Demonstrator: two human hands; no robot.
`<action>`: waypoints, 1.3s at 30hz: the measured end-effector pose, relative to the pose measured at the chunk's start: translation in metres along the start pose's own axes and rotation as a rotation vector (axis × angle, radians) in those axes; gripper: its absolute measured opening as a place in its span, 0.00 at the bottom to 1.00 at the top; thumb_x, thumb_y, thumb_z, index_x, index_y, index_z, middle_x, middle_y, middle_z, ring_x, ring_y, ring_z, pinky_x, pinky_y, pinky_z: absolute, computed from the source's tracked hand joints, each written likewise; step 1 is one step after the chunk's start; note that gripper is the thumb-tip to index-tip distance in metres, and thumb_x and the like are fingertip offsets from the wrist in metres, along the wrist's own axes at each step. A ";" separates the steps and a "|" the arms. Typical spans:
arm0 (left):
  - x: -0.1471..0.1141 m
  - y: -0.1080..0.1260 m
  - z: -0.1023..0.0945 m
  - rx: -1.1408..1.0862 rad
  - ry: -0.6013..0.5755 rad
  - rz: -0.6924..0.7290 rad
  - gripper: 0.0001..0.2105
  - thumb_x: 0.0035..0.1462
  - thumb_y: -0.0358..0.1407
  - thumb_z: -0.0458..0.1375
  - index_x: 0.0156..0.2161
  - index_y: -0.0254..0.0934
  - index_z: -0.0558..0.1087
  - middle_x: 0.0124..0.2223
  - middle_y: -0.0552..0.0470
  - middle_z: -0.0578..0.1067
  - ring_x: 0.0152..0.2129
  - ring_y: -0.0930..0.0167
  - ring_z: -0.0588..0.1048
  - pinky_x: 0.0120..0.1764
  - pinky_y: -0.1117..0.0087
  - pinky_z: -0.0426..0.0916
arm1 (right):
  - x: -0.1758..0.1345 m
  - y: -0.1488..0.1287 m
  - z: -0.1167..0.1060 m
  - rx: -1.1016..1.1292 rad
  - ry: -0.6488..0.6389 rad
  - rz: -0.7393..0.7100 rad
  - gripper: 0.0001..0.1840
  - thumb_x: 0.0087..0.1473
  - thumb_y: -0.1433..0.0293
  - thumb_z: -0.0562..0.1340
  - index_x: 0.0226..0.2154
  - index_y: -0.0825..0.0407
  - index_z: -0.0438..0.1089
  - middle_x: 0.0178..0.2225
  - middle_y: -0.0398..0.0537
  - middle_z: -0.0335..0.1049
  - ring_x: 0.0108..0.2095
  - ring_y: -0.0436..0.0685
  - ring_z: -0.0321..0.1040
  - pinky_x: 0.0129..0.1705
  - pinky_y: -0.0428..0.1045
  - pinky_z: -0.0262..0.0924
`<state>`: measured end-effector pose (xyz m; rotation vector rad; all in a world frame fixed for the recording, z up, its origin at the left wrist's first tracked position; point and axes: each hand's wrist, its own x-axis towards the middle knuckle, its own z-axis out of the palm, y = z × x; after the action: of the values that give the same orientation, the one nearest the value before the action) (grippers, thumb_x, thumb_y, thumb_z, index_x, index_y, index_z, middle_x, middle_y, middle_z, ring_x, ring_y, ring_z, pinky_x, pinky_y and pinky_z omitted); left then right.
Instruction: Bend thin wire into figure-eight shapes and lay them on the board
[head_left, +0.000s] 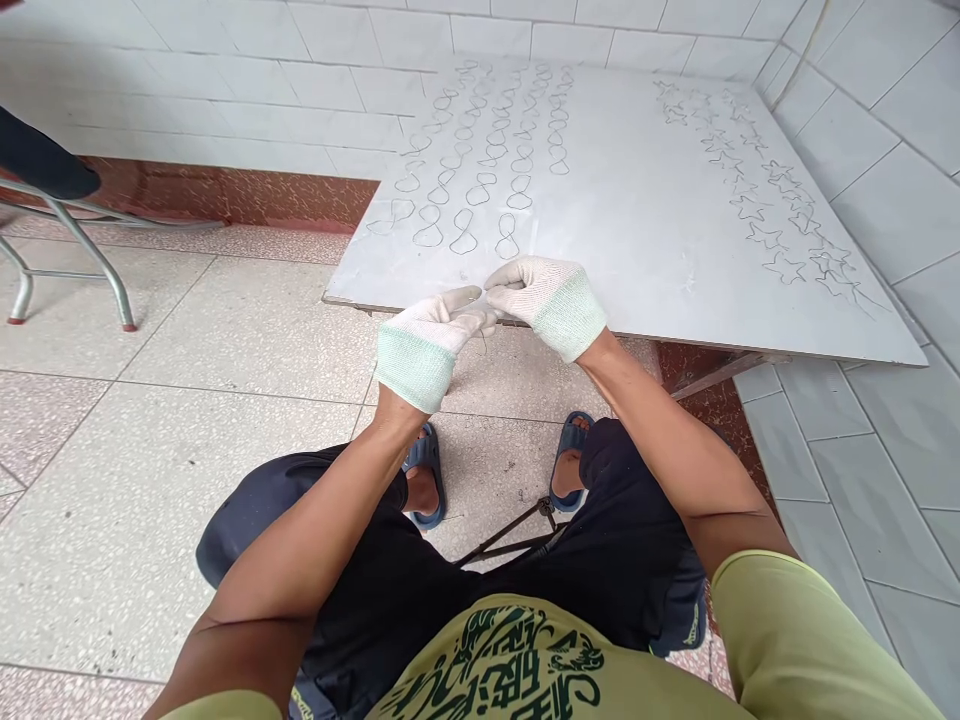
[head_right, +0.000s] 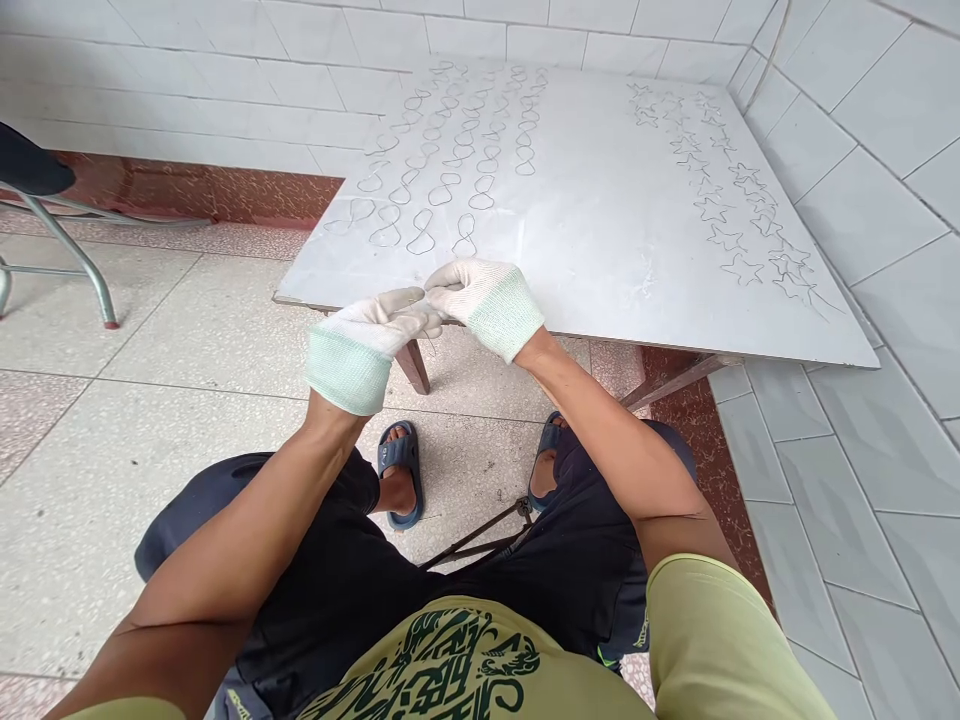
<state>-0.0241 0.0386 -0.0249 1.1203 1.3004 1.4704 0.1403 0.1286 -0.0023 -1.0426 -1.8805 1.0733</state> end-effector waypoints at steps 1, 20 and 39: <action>-0.003 0.001 0.004 -0.003 0.008 0.008 0.20 0.59 0.45 0.75 0.53 0.38 0.86 0.41 0.45 0.89 0.45 0.57 0.88 0.51 0.54 0.83 | 0.000 0.002 0.001 0.005 0.000 -0.005 0.05 0.60 0.70 0.71 0.38 0.49 0.86 0.42 0.48 0.88 0.47 0.60 0.84 0.54 0.54 0.80; 0.030 -0.003 -0.030 0.376 -0.199 -0.108 0.12 0.53 0.46 0.74 0.28 0.41 0.82 0.31 0.43 0.84 0.27 0.63 0.80 0.30 0.64 0.76 | 0.007 0.004 -0.008 -0.047 -0.178 0.013 0.07 0.60 0.69 0.72 0.39 0.51 0.87 0.39 0.47 0.87 0.43 0.58 0.84 0.49 0.51 0.78; 0.011 0.012 -0.024 0.207 0.110 0.140 0.17 0.64 0.52 0.66 0.30 0.43 0.76 0.31 0.48 0.80 0.34 0.64 0.80 0.45 0.62 0.76 | -0.026 -0.002 0.033 -0.853 -0.051 -0.484 0.27 0.84 0.68 0.47 0.56 0.54 0.82 0.51 0.58 0.85 0.49 0.65 0.78 0.53 0.57 0.63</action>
<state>-0.0509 0.0428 -0.0135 1.3018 1.5043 1.5437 0.1224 0.0944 -0.0183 -0.8934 -2.5210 -0.0146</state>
